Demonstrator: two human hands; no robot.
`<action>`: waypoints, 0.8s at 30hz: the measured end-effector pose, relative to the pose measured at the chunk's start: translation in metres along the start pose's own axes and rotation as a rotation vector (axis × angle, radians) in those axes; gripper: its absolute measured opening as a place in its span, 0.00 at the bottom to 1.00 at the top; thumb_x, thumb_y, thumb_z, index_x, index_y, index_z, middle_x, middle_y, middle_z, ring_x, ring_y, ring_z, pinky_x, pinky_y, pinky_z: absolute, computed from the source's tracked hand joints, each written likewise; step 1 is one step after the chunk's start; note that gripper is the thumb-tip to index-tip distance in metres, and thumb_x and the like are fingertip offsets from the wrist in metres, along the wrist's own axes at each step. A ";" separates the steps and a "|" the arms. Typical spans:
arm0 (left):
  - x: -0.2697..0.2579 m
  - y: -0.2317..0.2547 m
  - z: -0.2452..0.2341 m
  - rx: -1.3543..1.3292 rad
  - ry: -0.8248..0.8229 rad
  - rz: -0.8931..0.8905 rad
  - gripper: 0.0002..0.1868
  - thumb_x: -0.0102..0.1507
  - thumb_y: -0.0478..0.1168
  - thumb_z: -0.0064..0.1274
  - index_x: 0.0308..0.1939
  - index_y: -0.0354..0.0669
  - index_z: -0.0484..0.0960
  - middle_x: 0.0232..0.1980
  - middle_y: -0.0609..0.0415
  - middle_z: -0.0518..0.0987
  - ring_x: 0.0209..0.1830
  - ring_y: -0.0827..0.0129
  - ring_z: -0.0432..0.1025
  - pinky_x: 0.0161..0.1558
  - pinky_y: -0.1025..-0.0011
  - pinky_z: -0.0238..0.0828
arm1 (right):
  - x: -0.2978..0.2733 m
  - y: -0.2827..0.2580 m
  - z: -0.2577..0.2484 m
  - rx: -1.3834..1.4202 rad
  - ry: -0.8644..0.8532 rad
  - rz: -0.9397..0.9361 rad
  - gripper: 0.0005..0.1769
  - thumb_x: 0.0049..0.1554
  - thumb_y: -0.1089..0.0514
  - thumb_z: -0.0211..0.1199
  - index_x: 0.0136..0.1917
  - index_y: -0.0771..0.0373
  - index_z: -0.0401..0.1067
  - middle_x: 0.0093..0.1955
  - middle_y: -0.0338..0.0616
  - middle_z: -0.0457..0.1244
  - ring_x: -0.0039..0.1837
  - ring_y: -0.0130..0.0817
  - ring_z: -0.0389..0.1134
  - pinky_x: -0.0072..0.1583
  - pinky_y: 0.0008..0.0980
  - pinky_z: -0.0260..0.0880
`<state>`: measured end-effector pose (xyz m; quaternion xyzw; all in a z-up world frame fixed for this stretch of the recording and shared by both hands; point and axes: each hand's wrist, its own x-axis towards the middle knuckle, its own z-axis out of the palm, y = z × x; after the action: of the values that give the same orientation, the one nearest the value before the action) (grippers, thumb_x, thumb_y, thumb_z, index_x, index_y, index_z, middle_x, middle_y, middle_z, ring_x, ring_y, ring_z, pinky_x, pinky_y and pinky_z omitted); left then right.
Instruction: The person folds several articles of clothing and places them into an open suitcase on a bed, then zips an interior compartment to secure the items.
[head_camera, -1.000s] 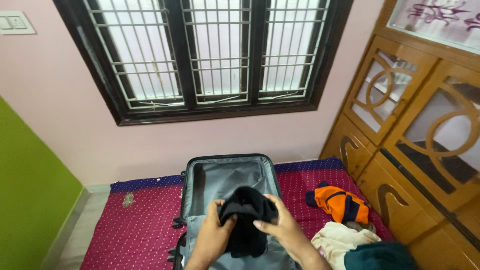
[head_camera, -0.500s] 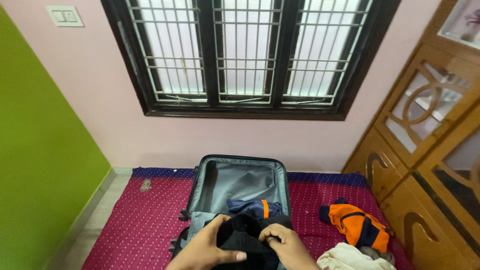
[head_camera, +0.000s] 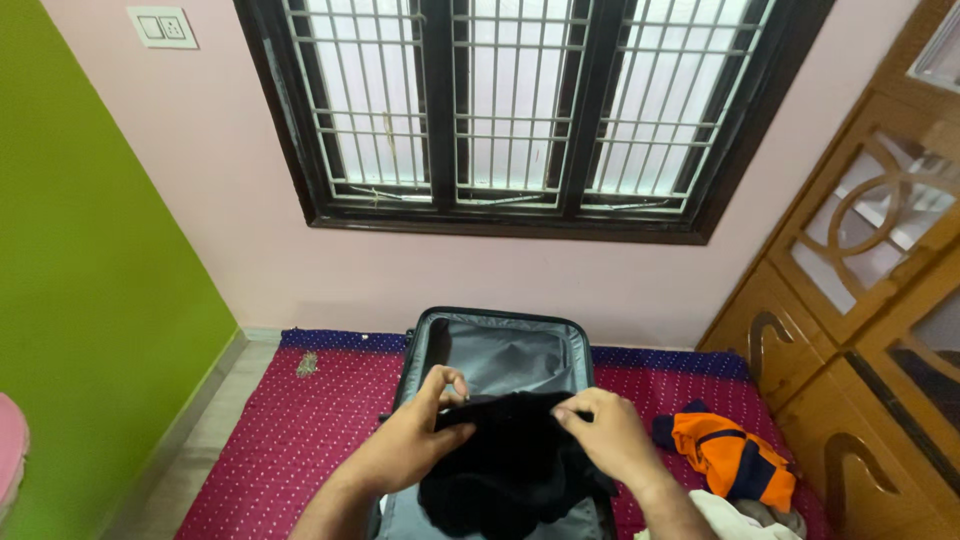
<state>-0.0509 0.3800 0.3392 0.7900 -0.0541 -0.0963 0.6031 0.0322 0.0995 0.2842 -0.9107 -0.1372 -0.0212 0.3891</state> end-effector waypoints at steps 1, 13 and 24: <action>-0.001 0.004 -0.006 0.057 -0.047 0.045 0.12 0.65 0.30 0.55 0.48 0.46 0.70 0.45 0.56 0.80 0.47 0.72 0.72 0.50 0.71 0.71 | 0.002 -0.002 -0.002 -0.025 0.021 -0.035 0.09 0.52 0.55 0.70 0.45 0.59 0.83 0.49 0.44 0.73 0.55 0.40 0.75 0.58 0.35 0.73; 0.026 0.029 -0.062 0.864 0.088 0.165 0.17 0.58 0.27 0.54 0.45 0.51 0.89 0.57 0.56 0.81 0.62 0.59 0.74 0.64 0.68 0.71 | 0.016 -0.038 -0.038 -0.284 0.183 -0.071 0.18 0.46 0.73 0.58 0.39 0.57 0.85 0.55 0.40 0.72 0.57 0.46 0.72 0.59 0.39 0.71; 0.035 0.052 -0.090 0.829 -0.302 0.282 0.47 0.49 0.26 0.63 0.73 0.50 0.68 0.75 0.52 0.63 0.70 0.56 0.63 0.67 0.65 0.62 | 0.022 -0.067 -0.087 -0.235 -0.056 0.086 0.21 0.50 0.42 0.75 0.43 0.63 0.84 0.42 0.47 0.74 0.47 0.35 0.76 0.54 0.33 0.74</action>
<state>0.0047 0.4437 0.4096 0.9265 -0.2822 -0.0978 0.2290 0.0417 0.0865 0.3954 -0.9552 -0.1056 0.0050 0.2764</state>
